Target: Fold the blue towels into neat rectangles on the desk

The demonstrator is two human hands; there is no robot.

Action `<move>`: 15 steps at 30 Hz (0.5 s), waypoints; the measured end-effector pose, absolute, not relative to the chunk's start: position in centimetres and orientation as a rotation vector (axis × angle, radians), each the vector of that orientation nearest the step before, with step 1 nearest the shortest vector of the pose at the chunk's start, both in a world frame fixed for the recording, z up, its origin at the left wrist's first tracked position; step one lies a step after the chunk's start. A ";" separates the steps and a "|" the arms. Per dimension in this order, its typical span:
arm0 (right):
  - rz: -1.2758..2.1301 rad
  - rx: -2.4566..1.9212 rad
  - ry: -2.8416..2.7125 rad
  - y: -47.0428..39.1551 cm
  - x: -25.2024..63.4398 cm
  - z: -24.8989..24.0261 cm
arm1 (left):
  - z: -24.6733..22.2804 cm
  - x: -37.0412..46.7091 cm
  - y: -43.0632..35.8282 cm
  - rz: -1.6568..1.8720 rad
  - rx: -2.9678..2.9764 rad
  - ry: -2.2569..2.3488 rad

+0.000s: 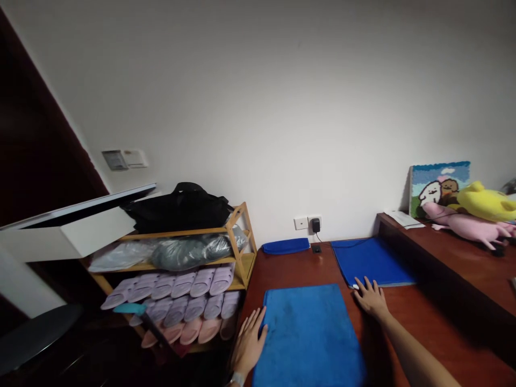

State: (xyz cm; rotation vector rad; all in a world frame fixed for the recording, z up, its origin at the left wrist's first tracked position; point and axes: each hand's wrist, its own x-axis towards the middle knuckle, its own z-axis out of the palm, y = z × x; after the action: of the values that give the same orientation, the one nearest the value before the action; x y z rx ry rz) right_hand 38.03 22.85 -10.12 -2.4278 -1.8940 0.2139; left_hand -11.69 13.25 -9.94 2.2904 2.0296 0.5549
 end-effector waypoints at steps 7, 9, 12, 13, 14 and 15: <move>0.125 -2.363 -1.960 18.5 37.4 -10.3 | -9.4 -11.6 13.4 0.459 2.299 2.033; 0.073 -2.341 -1.955 16.3 37.3 -10.6 | -9.2 -11.4 13.4 0.431 2.315 2.025; 0.032 -2.273 -1.941 12.6 37.0 -11.2 | -9.0 -11.5 13.3 0.350 2.359 2.032; 0.018 -2.245 -1.937 11.2 36.9 -11.5 | -9.0 -11.7 13.2 0.317 2.368 2.046; 0.001 -2.217 -1.931 9.9 36.8 -11.8 | -8.9 -12.0 13.1 0.282 2.369 2.068; -0.019 -2.193 -1.922 8.5 36.6 -12.1 | -8.8 -12.4 13.0 0.243 2.361 2.096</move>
State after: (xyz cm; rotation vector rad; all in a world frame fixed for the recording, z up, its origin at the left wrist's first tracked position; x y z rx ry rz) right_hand 36.60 8.47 -12.15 -2.1928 -1.9215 -0.0192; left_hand -12.44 13.01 -8.79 2.3609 2.0956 0.2431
